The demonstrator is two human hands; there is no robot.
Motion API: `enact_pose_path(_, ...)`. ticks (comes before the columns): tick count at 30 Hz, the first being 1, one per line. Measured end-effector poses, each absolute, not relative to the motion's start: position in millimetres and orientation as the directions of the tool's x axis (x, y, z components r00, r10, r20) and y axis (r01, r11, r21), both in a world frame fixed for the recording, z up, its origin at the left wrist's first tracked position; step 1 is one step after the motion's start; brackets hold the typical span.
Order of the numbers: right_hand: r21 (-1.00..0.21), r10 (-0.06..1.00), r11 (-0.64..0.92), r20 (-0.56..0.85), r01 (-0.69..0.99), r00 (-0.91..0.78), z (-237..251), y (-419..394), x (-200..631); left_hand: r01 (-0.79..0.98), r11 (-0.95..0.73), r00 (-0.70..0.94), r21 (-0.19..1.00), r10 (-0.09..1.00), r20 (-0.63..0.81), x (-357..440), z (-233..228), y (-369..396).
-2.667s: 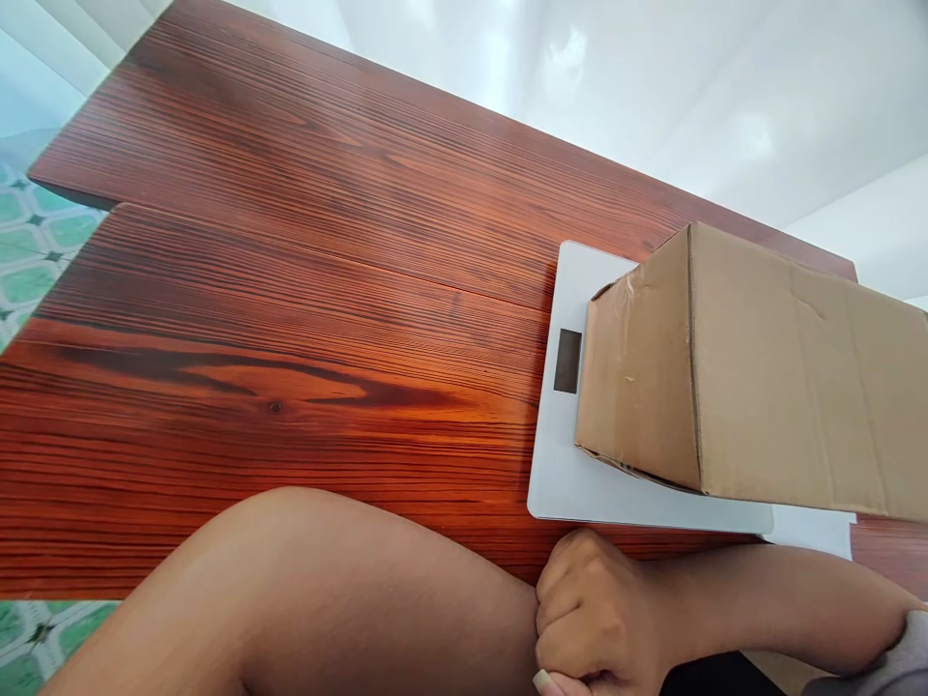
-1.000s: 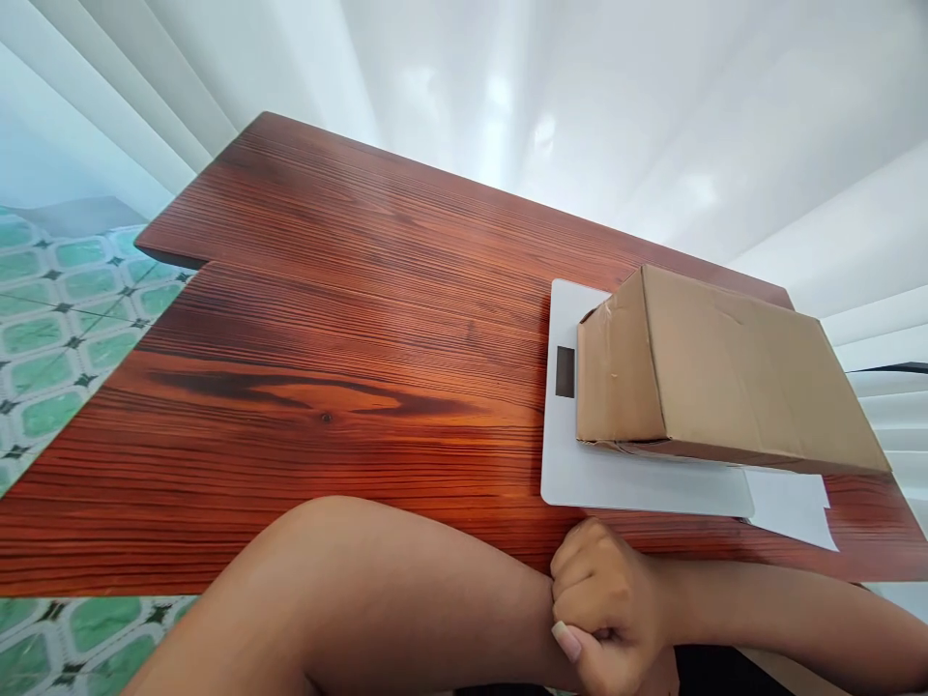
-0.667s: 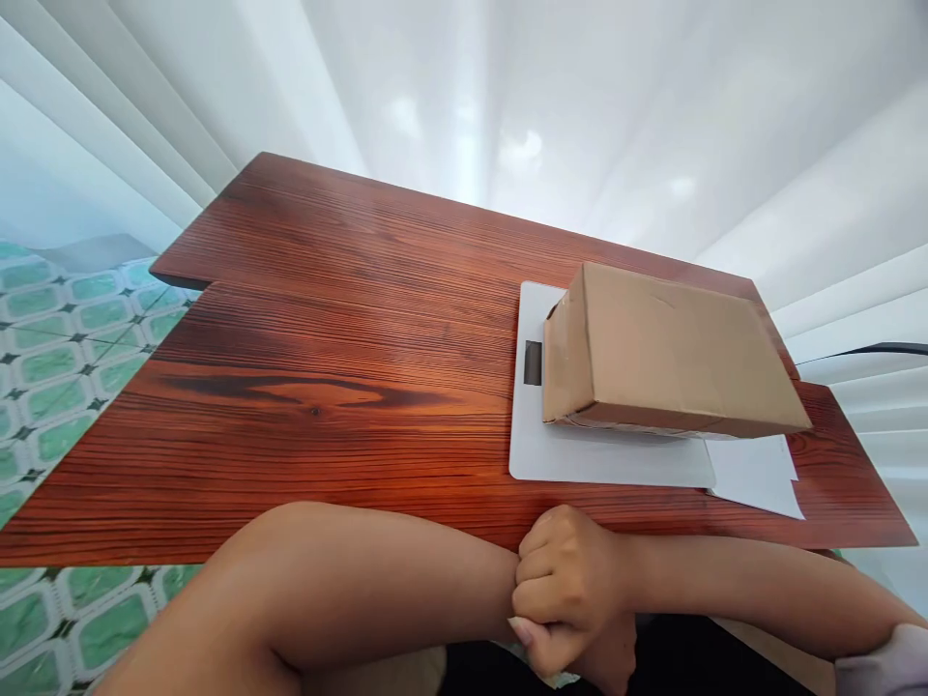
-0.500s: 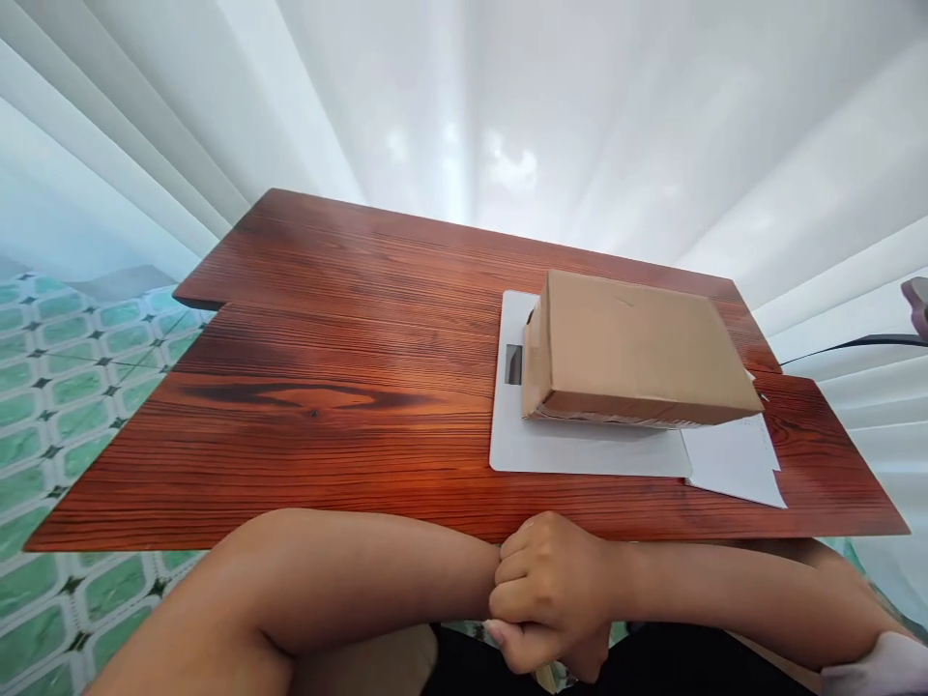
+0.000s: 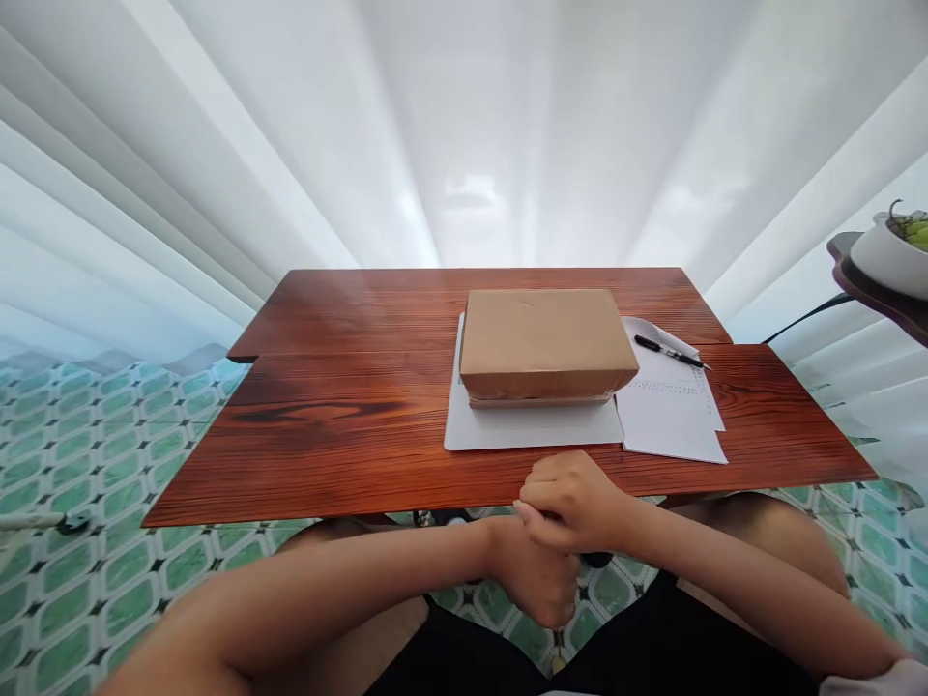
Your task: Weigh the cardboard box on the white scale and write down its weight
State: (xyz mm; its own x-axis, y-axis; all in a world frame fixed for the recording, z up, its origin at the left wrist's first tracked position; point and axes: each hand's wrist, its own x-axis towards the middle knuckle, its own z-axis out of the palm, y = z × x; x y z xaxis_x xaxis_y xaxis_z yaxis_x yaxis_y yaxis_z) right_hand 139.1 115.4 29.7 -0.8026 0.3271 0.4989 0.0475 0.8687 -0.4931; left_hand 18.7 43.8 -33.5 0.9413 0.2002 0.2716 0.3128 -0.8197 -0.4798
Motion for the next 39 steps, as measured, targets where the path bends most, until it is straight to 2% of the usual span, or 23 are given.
enact_pose_path(2, -0.505, 0.383, 0.86, 0.54, 0.075, -0.749, 32, 120, 146, 0.13, -0.879, 0.946, -0.459, -0.028, 0.322, 21, -19, 54)
enact_pose_path(3, -0.503, 0.412, 0.859, 0.568, 0.094, -0.712, 33, 123, 150, 0.096, -0.895, 0.927, -0.436, -0.08, 0.367, 21, -10, 59)
enact_pose_path(4, -0.494, 0.435, 0.862, 0.599, 0.117, -0.672, 34, 126, 155, 0.101, -0.907, 0.906, -0.41, -0.086, 0.415, 20, 1, 63)
enact_pose_path(6, -0.464, 0.463, 0.871, 0.664, 0.162, -0.587, 37, 134, 165, 0.158, -0.919, 0.863, -0.36, -0.048, 0.503, 17, 24, 72)
enact_pose_path(8, -0.401, 0.445, 0.894, 0.744, 0.199, -0.499, 41, 144, 176, 0.297, -0.895, 0.809, -0.331, 0.052, 0.585, 10, 47, 81)
enact_pose_path(10, -0.232, 0.315, 0.946, 0.819, 0.225, -0.48, 45, 155, 188, 0.472, -0.83, 0.7, -0.298, 0.147, 0.699, 0, 66, 89)
enact_pose_path(12, -0.03, 0.152, 0.971, 0.845, 0.238, -0.512, 47, 164, 199, 0.622, -0.758, 0.539, -0.194, 0.236, 0.809, -13, 78, 97)
enact_pose_path(14, 0.037, 0.102, 0.967, 0.851, 0.252, -0.515, 47, 170, 207, 0.719, -0.691, 0.364, -0.068, 0.291, 0.885, -27, 81, 105)
enact_pose_path(16, -0.045, 0.178, 0.954, 0.879, 0.295, -0.443, 45, 173, 210, 0.786, -0.618, 0.206, 0.029, 0.305, 0.93, -39, 76, 110)
enact_pose_path(18, -0.17, 0.298, 0.915, 0.897, 0.366, -0.326, 43, 174, 211, 0.832, -0.538, 0.05, 0.137, 0.318, 0.947, -50, 67, 114)
enact_pose_path(21, -0.427, 0.519, 0.794, 0.847, 0.432, -0.117, 40, 176, 208, 0.789, -0.448, -0.232, 0.42, 0.415, 0.88, -58, 55, 118)
enact_pose_path(24, -0.705, 0.748, 0.622, 0.664, 0.341, 0.006, 34, 181, 205, 0.569, -0.418, -0.428, 0.709, 0.586, 0.689, -58, 47, 120)
enact_pose_path(27, -0.903, 0.917, 0.388, 0.399, 0.186, 0.019, 27, 188, 202, 0.326, -0.352, -0.46, 0.878, 0.752, 0.472, -54, 43, 122)
enact_pose_path(29, -0.955, 0.962, 0.273, 0.273, 0.116, -0.012, 22, 191, 199, 0.203, -0.265, -0.459, 0.943, 0.825, 0.331, -51, 41, 123)
enact_pose_path(32, -0.977, 0.981, 0.19, 0.185, 0.097, -0.062, 16, 193, 195, 0.113, -0.148, -0.46, 0.983, 0.869, 0.183, -50, 39, 125)
enact_pose_path(39, -0.946, 0.963, 0.25, 0.222, 0.205, -0.15, 10, 189, 189, 0.118, -0.055, -0.446, 0.991, 0.889, 0.103, -49, 37, 128)
